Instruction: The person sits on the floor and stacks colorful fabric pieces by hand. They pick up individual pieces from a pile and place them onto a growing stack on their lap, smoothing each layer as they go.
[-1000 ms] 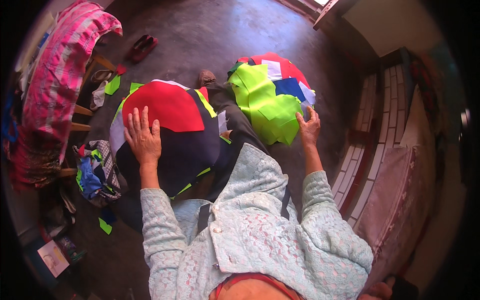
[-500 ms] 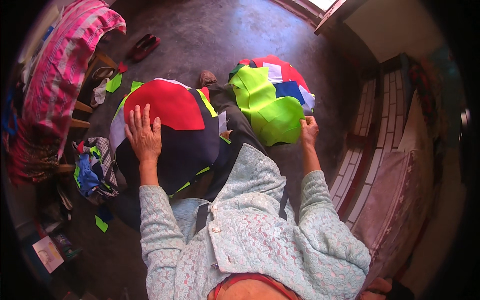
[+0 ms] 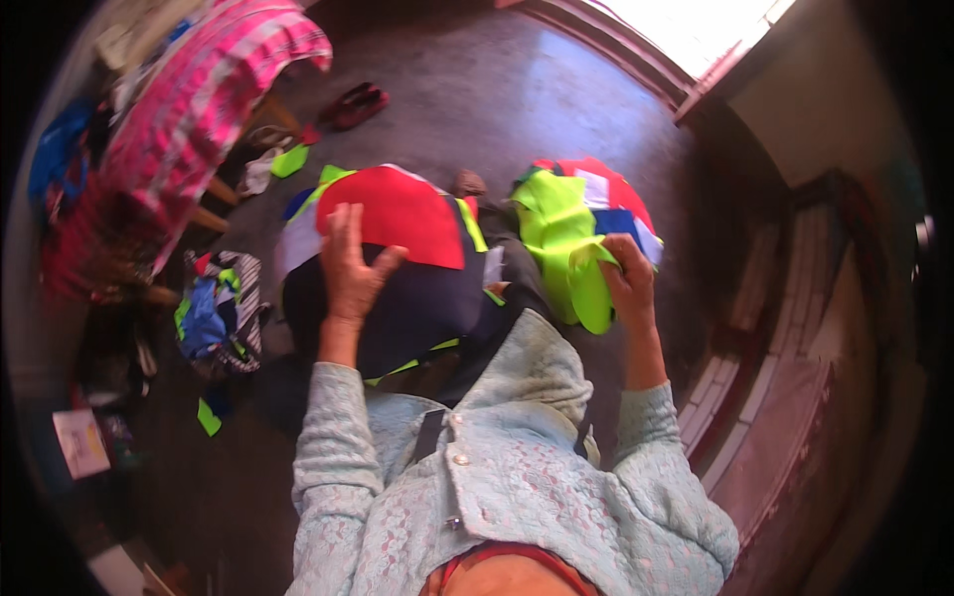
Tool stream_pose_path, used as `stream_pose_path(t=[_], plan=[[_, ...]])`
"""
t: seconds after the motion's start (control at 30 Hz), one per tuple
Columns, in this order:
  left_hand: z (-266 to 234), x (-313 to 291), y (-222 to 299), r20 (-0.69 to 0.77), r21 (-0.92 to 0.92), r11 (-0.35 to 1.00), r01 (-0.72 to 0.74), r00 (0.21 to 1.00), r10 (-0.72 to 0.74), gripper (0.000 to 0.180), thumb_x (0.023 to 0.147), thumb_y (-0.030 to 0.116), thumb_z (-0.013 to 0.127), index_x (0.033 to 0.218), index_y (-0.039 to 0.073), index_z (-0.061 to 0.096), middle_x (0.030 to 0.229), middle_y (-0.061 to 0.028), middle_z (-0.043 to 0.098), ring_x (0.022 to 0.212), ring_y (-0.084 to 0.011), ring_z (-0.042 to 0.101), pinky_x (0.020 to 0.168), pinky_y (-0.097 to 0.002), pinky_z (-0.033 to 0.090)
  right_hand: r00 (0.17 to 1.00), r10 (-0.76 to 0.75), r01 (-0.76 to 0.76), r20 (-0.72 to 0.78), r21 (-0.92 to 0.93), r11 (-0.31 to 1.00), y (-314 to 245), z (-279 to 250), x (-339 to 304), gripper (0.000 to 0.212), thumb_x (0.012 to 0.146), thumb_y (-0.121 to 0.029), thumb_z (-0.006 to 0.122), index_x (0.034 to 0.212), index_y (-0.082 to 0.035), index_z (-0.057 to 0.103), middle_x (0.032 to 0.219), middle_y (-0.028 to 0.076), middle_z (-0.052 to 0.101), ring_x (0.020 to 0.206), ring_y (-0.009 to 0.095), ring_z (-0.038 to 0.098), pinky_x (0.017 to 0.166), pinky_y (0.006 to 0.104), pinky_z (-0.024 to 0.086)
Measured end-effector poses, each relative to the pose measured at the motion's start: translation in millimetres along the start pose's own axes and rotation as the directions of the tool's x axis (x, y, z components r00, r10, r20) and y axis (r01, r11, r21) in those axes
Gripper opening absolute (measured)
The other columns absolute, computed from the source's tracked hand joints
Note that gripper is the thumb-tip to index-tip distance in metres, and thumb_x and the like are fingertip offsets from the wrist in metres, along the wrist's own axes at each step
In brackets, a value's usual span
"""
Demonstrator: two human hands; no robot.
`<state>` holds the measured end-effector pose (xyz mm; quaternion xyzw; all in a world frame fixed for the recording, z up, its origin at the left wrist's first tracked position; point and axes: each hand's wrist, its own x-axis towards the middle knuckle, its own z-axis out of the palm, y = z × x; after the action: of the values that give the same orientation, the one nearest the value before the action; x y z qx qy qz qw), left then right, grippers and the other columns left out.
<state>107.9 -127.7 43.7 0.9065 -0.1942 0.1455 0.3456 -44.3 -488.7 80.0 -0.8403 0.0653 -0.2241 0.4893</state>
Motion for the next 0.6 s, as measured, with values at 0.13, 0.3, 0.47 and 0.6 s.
stream_pose_path(t=[0.13,0.3,0.47,0.6], plan=[[-25.3,-14.8,83.9,0.189,-0.153,0.944,-0.292,0.929,0.318,0.097,0.066,0.065,0.072,0.140,0.009,0.044,0.148,-0.0141,0.039,0.142,-0.0336,0.027,0.114,-0.0503,0.018,0.942,0.059,0.017,0.331,-0.225,0.974,-53.0,35.1,0.5,0.021,0.072,-0.001,0.070,0.091,-0.004,0.061,0.073,0.009,0.060,0.063,0.017,0.061,0.060,0.0279,0.046],[-5.8,-57.6,119.3,0.169,-0.386,0.904,-0.184,0.949,0.265,0.058,0.074,0.028,0.078,0.125,0.009,0.057,0.121,-0.0128,0.060,0.116,-0.0313,0.055,0.099,-0.0429,0.040,0.803,-0.184,0.282,0.567,-0.090,0.955,-95.7,75.6,2.0,0.021,0.072,-0.004,0.074,0.089,-0.005,0.062,0.072,0.010,0.064,0.061,0.024,0.065,0.058,0.0326,0.050],[-17.3,-61.0,103.9,0.401,-0.448,0.865,0.225,0.916,-0.031,0.020,0.088,0.015,0.065,0.105,0.004,0.066,0.082,-0.0085,0.069,0.077,-0.0178,0.067,0.070,-0.0295,0.051,0.881,-0.148,0.161,0.449,0.009,0.987,-89.5,79.1,13.9,0.020,0.075,0.000,0.070,0.093,-0.002,0.063,0.084,0.008,0.067,0.075,0.016,0.066,0.064,0.0280,0.051],[-28.3,-38.7,72.9,0.482,-0.727,0.529,0.438,0.874,-0.062,0.021,0.094,0.014,0.061,0.108,-0.001,0.065,0.088,0.0016,0.068,0.080,-0.0041,0.060,0.069,-0.0221,0.049,0.925,0.067,-0.099,0.375,0.067,0.993,-51.9,77.2,16.9,0.029,0.083,-0.009,0.067,0.110,-0.002,0.061,0.107,0.012,0.064,0.099,0.021,0.062,0.085,0.0305,0.048]])
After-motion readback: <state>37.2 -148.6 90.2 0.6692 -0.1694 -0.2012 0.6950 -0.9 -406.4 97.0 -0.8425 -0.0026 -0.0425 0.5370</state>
